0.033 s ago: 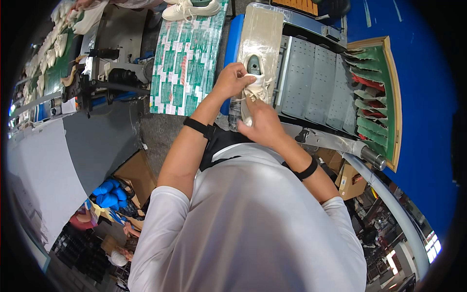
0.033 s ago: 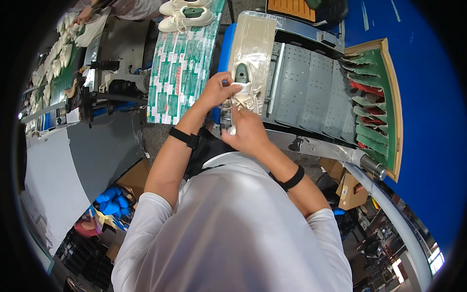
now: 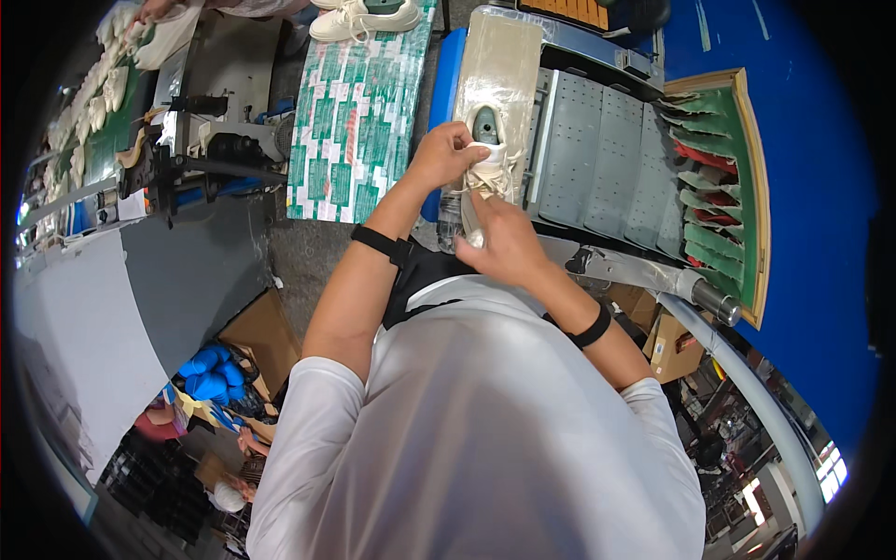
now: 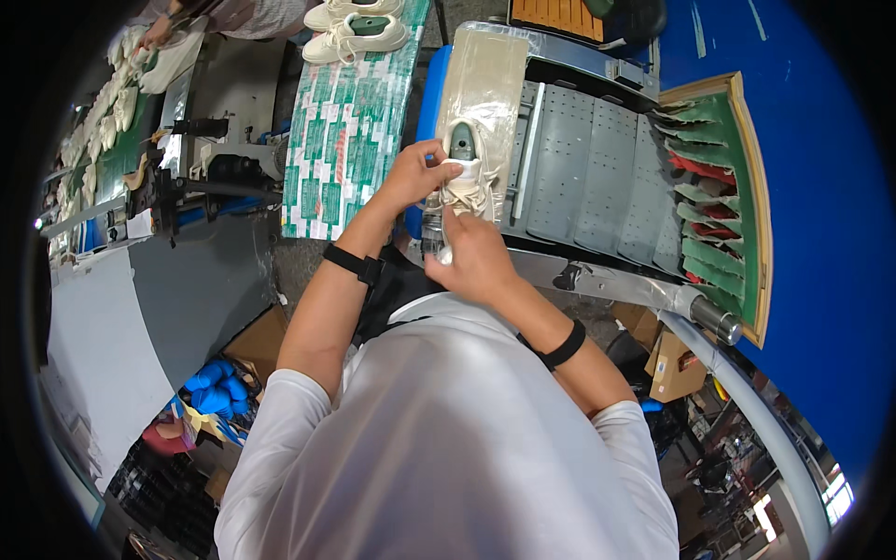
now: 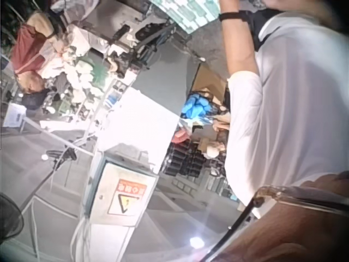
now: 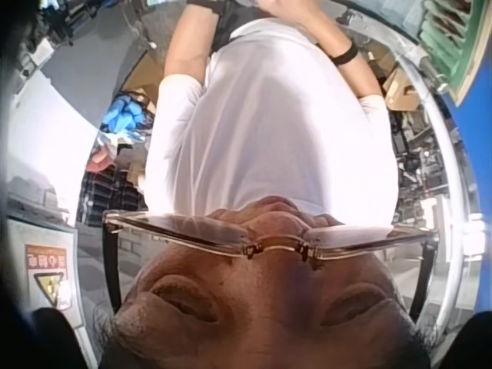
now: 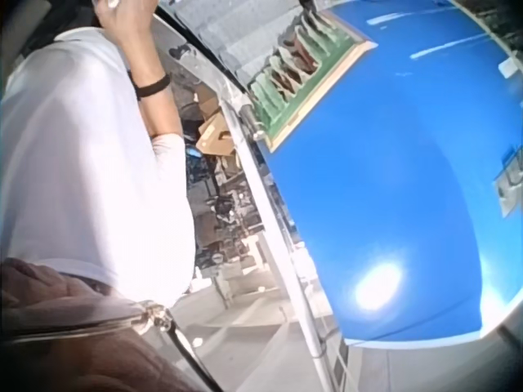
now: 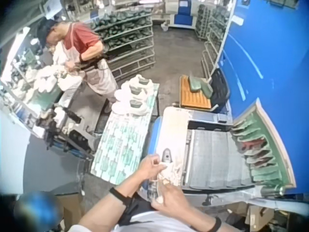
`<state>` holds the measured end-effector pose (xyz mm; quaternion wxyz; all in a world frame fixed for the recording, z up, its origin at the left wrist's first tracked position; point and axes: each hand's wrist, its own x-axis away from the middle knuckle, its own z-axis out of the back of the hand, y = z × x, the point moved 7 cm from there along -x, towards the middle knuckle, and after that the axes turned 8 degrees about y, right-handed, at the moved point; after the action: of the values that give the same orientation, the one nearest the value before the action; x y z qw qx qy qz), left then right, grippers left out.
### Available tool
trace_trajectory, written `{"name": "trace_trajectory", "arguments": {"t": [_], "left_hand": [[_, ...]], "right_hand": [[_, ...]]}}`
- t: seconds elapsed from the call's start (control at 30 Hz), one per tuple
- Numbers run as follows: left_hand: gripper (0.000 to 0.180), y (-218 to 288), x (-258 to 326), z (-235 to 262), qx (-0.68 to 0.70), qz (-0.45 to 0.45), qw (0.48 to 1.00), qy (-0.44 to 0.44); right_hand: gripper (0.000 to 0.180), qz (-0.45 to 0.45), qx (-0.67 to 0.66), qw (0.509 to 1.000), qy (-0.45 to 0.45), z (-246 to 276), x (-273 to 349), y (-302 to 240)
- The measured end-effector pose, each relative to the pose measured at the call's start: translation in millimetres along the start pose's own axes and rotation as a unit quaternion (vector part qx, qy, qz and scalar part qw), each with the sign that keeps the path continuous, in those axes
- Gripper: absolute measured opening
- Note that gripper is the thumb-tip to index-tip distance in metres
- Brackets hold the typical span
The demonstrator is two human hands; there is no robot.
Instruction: The worker is conditioning shoes by placing them on a steaming machine to soften and shape them before final finishing.
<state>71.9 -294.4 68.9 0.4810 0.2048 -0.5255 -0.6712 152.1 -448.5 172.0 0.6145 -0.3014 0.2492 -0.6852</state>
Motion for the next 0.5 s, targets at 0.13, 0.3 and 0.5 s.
{"name": "trace_trajectory", "arguments": {"t": [0.13, 0.3, 0.5], "left_hand": [[0.037, -6, 4, 0, 0.047, 0.039, 0.998, -0.023], [0.037, -8, 5, 2, 0.111, 0.057, 0.992, -0.032], [0.027, -10, -10, -1, 0.050, 0.050, 0.995, -0.075]], "right_hand": [[0.078, 0.034, -0.042, 0.999, -0.002, 11, 20, 4], [0.074, 0.091, -0.039, 0.995, 0.031, 0, 10, -4], [0.073, 0.056, -0.046, 0.994, -0.085, -22, -4, -12]]}}
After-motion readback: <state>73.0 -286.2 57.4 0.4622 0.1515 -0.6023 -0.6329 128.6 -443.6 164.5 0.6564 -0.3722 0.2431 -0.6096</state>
